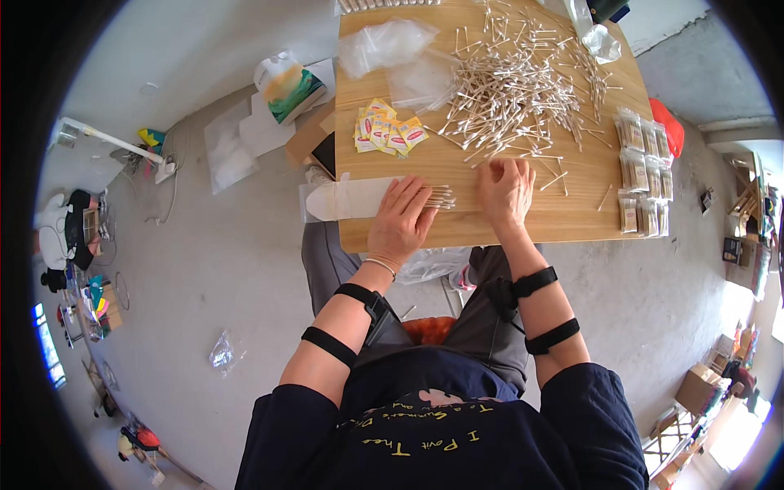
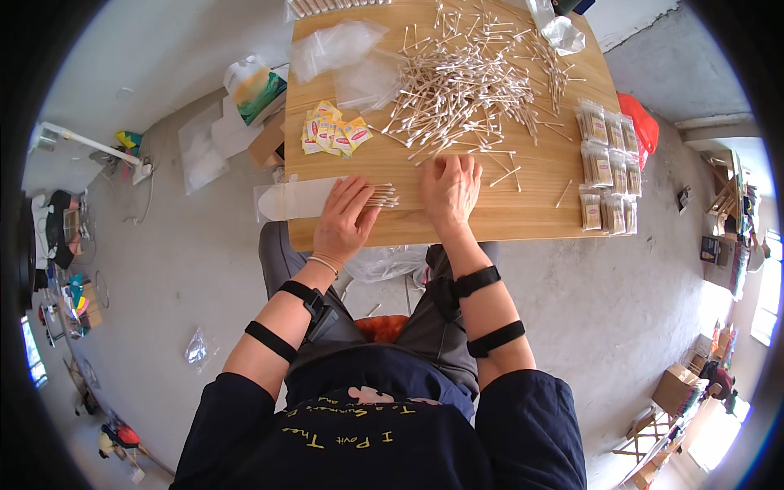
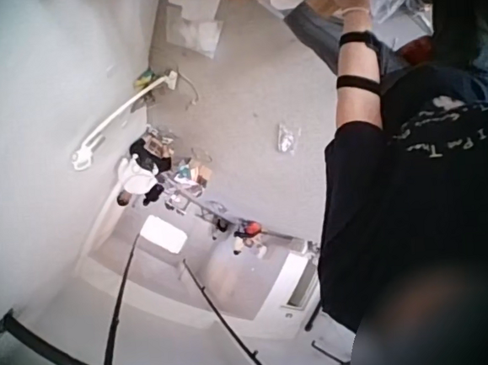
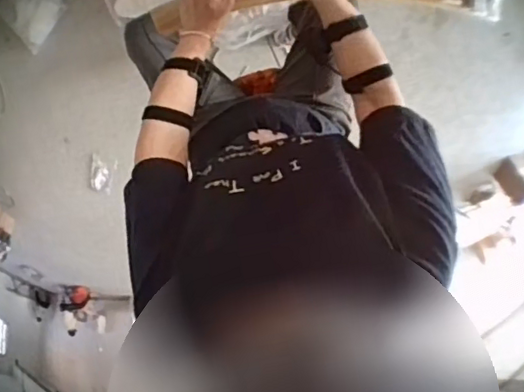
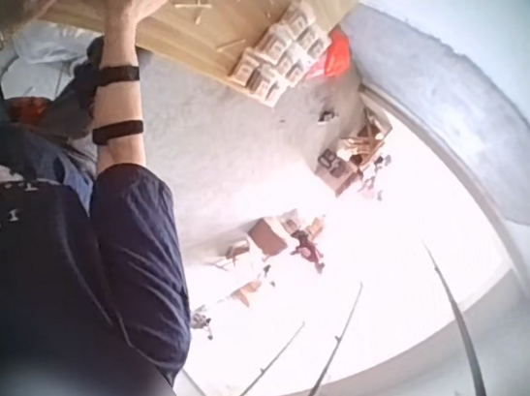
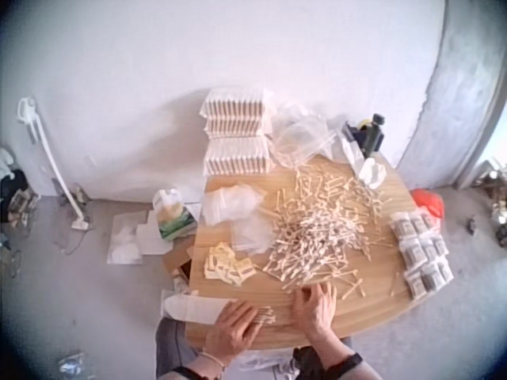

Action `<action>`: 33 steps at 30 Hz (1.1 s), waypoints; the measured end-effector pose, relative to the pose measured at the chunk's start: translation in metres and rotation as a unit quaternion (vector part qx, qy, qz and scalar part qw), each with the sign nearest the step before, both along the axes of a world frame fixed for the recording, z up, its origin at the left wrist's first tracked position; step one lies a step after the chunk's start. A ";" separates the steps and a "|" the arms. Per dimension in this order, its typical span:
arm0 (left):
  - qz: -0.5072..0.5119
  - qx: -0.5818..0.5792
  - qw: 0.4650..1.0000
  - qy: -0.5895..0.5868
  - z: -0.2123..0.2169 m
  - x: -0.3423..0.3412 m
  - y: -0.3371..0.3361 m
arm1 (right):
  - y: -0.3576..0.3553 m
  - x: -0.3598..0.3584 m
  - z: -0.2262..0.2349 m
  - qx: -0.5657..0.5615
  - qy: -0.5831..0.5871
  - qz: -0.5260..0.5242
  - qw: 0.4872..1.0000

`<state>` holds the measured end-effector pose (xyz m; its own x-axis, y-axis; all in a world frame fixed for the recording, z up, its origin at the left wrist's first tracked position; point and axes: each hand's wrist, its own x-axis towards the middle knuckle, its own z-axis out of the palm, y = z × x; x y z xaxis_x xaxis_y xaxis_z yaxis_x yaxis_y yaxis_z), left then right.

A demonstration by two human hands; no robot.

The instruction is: Packaging cotton swabs into plastic containers and adding labels.

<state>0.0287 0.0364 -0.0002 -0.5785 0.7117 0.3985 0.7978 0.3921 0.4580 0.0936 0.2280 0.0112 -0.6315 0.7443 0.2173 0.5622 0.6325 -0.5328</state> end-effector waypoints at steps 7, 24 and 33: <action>0.023 -0.016 0.999 -0.021 0.004 0.001 0.001 | 0.015 0.020 -0.012 0.009 -0.001 0.017 1.000; 0.024 0.029 0.999 -0.025 0.001 0.002 0.000 | -0.042 0.076 0.007 -0.038 0.028 0.256 0.966; 0.023 0.025 0.999 -0.009 0.003 0.001 0.001 | -0.042 0.036 0.011 -0.095 0.073 0.192 0.974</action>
<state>0.0299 0.0373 0.0032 -0.6176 0.6639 0.4217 0.7707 0.4039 0.4929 0.1298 0.1858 0.0225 -0.8441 0.4941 0.2082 0.2119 0.6641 -0.7170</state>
